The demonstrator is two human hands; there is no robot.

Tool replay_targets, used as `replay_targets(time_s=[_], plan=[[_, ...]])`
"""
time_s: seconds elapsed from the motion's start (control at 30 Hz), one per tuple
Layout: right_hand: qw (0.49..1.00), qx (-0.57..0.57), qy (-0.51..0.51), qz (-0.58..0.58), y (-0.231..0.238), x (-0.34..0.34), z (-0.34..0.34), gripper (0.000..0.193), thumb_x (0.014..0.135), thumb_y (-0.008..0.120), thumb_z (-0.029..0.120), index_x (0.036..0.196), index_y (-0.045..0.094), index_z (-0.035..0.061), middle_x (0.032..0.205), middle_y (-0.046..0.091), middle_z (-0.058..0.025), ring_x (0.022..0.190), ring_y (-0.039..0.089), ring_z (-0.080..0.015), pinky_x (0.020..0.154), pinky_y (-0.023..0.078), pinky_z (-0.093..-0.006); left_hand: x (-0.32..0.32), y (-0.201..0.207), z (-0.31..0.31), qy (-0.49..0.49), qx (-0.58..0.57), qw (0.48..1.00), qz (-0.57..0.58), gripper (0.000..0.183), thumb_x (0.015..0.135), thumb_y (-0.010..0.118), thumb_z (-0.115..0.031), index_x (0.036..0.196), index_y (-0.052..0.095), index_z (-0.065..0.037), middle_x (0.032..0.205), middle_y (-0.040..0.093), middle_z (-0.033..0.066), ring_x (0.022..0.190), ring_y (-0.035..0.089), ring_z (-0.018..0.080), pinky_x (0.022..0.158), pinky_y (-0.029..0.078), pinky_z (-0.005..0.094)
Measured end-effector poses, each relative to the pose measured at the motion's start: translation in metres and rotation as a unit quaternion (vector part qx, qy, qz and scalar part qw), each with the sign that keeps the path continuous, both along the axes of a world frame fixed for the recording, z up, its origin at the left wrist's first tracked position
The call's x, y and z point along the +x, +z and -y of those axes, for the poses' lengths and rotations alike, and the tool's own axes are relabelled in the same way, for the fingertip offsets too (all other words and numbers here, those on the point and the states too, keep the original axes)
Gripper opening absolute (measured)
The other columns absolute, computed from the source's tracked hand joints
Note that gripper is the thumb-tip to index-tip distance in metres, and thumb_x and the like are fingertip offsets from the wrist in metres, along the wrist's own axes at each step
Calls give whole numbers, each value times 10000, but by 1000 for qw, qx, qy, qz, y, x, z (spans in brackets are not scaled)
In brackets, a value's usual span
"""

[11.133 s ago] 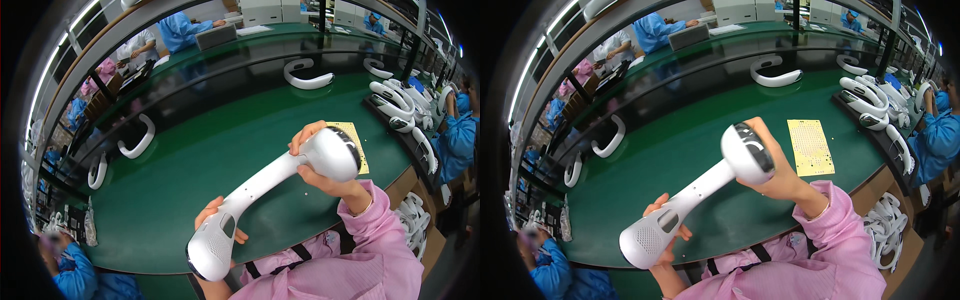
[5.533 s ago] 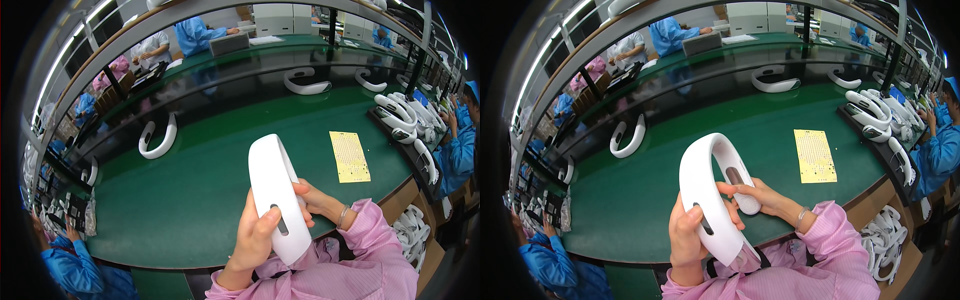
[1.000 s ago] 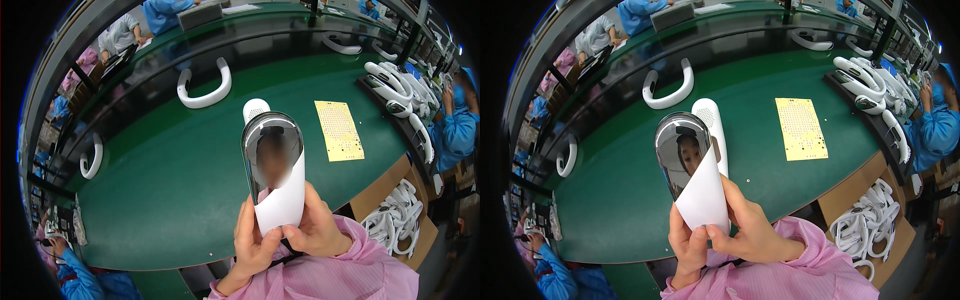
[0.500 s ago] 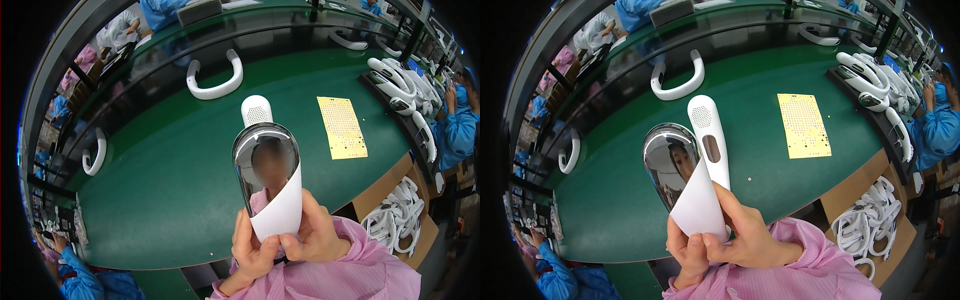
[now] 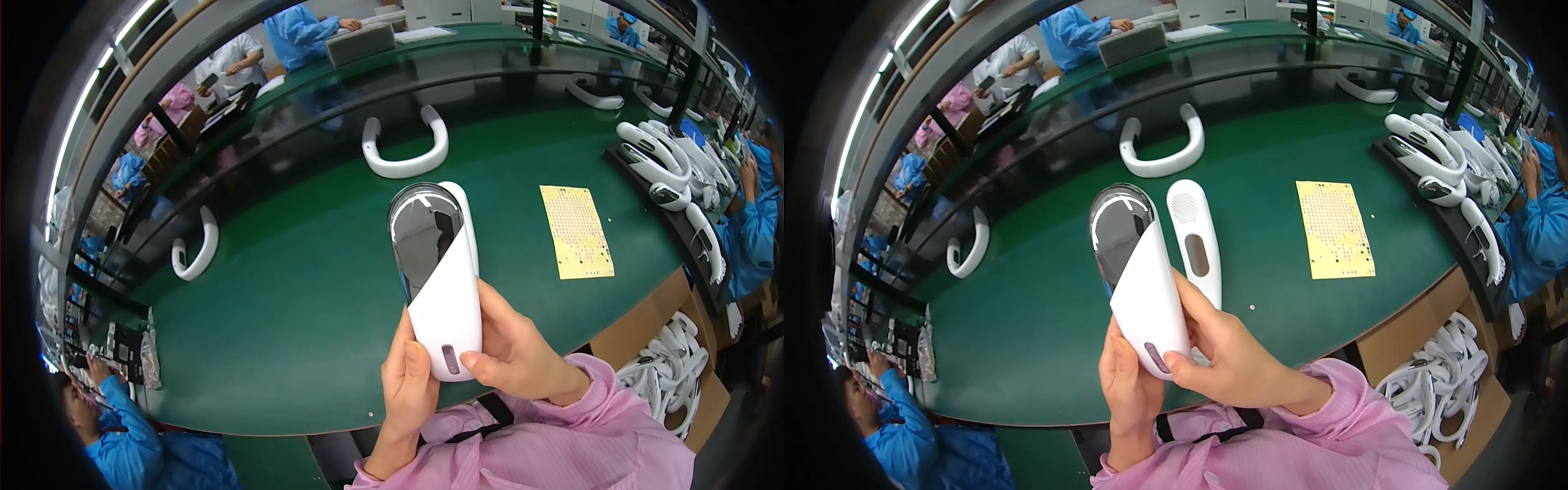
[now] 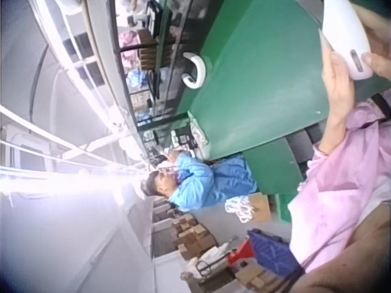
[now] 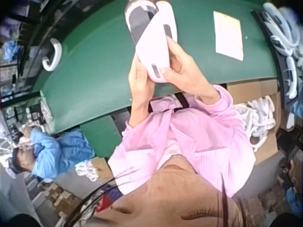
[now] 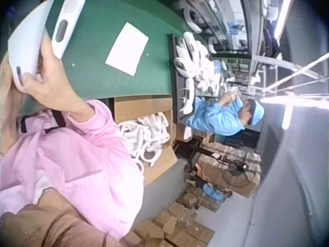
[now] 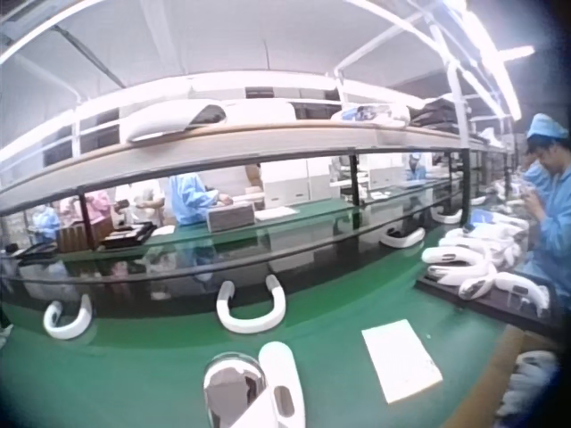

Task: Inspecting and testing white U-shaped neck massager devices at a factory assembly line.

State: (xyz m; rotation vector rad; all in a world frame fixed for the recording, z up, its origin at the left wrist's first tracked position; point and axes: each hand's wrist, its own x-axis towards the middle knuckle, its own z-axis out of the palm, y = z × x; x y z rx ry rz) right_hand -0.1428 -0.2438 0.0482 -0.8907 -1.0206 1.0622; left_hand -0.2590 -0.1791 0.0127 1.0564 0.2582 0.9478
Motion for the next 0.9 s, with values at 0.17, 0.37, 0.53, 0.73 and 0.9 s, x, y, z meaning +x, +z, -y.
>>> replay_targets(time_s=[0.17,0.37,0.53,0.73,0.9], plan=[[979,0,41,198,-3,4,-11,783,769,546,-11,1401,83,-2,1278,373,-195,1215,398,-268,994,336,-355,1,0,-11,30,-40,998,34,587,950,391,-341,1338,231,71,1261,425,155,1125,472,213,932,397,337],[860,105,12,499,-31,19,-58,393,783,610,76,1106,406,-14,746,569,-217,655,552,-402,607,409,-469,-6,-14,-67,108,-53,990,75,498,959,390,-262,1333,275,46,1217,464,150,1094,486,210,922,400,357],[761,104,-3,640,-35,22,-181,361,775,623,109,1067,448,-12,776,579,-205,747,563,-383,660,430,-447,-28,-22,-93,250,-14,968,-4,465,944,431,-217,1330,323,19,1283,446,132,1144,461,201,977,365,364],[600,258,-268,708,-56,68,-279,297,676,567,31,972,588,18,968,595,-149,915,555,-294,819,422,-398,-8,-61,-93,203,-35,973,-99,277,935,448,-159,1131,547,10,1121,572,88,978,558,146,860,452,277],[569,77,-375,728,-118,208,-267,604,572,766,137,1101,506,5,1084,511,-152,1026,477,-317,931,341,-427,14,-71,-86,184,-26,978,-93,278,956,408,-224,997,574,-6,1021,578,49,929,528,119,844,422,279]])
